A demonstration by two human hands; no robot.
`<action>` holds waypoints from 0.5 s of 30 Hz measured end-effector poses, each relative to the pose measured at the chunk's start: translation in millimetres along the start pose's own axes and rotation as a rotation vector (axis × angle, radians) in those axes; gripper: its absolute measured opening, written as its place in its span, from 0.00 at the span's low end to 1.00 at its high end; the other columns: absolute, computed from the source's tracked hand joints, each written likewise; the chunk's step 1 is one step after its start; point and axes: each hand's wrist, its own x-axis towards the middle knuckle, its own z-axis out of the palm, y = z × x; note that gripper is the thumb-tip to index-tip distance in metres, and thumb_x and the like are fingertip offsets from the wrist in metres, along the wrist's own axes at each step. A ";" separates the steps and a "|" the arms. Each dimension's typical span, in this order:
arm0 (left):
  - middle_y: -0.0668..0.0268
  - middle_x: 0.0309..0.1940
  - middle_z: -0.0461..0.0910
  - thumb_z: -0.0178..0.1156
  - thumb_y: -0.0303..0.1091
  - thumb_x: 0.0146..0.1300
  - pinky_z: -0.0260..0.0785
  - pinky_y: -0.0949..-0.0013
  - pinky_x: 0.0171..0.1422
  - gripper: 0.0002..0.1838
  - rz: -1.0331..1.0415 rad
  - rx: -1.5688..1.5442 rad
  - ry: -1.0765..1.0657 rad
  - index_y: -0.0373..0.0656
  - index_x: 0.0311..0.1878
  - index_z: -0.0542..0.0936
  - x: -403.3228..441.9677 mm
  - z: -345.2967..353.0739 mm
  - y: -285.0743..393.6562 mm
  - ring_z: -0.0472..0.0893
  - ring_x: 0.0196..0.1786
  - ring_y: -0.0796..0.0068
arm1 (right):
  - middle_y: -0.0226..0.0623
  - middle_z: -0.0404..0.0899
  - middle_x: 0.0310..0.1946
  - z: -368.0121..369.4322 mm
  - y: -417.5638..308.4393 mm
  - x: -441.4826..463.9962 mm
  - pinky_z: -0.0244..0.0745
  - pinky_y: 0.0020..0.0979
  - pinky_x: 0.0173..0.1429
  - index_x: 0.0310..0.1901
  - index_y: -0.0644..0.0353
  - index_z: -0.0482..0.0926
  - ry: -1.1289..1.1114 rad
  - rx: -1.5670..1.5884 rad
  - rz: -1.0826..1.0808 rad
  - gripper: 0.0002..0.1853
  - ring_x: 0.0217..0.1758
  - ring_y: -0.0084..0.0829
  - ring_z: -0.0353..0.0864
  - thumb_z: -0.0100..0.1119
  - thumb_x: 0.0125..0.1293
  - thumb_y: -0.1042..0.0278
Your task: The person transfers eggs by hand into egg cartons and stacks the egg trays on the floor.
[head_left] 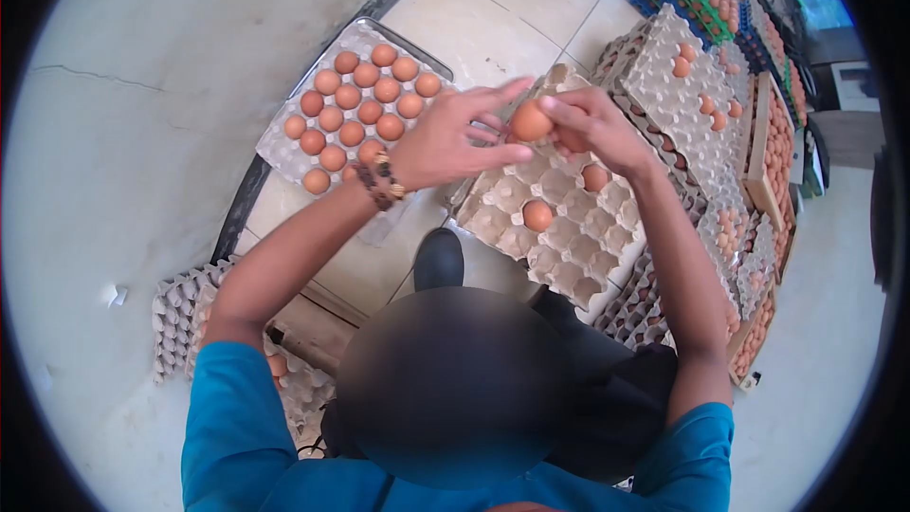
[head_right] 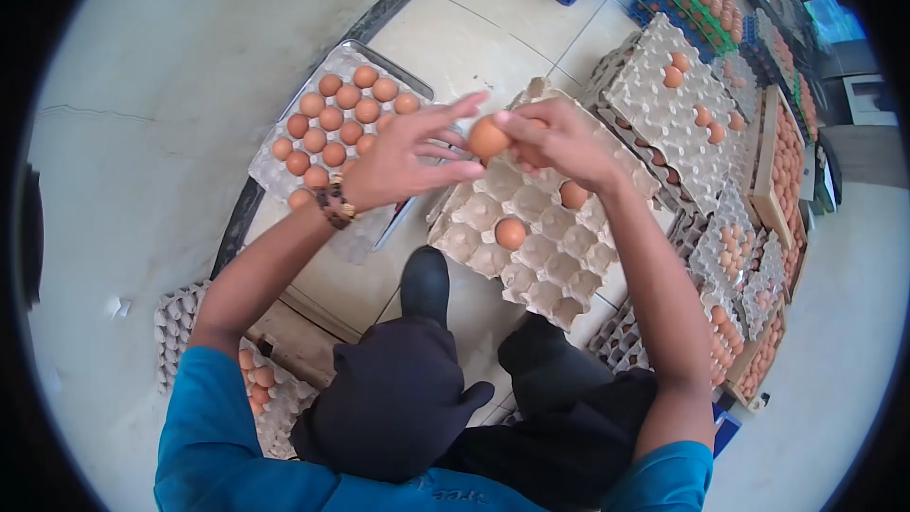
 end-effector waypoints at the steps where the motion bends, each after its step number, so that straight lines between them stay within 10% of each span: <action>1: 0.59 0.61 0.77 0.69 0.30 0.65 0.77 0.72 0.60 0.37 -0.011 -0.037 -0.012 0.41 0.76 0.65 2.6 4.0 -6.0 0.82 0.56 0.75 | 0.28 0.76 0.22 12.0 -2.5 8.9 0.70 0.22 0.26 0.34 0.66 0.82 -0.041 0.017 -0.017 0.26 0.22 0.18 0.75 0.60 0.73 0.45; 7: 0.62 0.52 0.81 0.66 0.26 0.67 0.78 0.74 0.50 0.20 -0.030 -0.233 0.296 0.35 0.60 0.73 -12.7 -43.7 -52.3 0.82 0.48 0.79 | 0.29 0.74 0.22 48.8 -3.2 36.3 0.69 0.24 0.25 0.39 0.66 0.81 0.004 0.071 0.012 0.26 0.22 0.20 0.75 0.53 0.77 0.45; 15: 0.57 0.42 0.85 0.71 0.32 0.59 0.78 0.64 0.49 0.20 0.029 0.593 0.822 0.41 0.52 0.75 26.3 -163.1 -141.7 0.86 0.45 0.63 | 0.29 0.74 0.23 34.2 22.8 27.3 0.68 0.23 0.26 0.40 0.65 0.80 0.113 0.116 0.070 0.23 0.22 0.20 0.73 0.49 0.78 0.50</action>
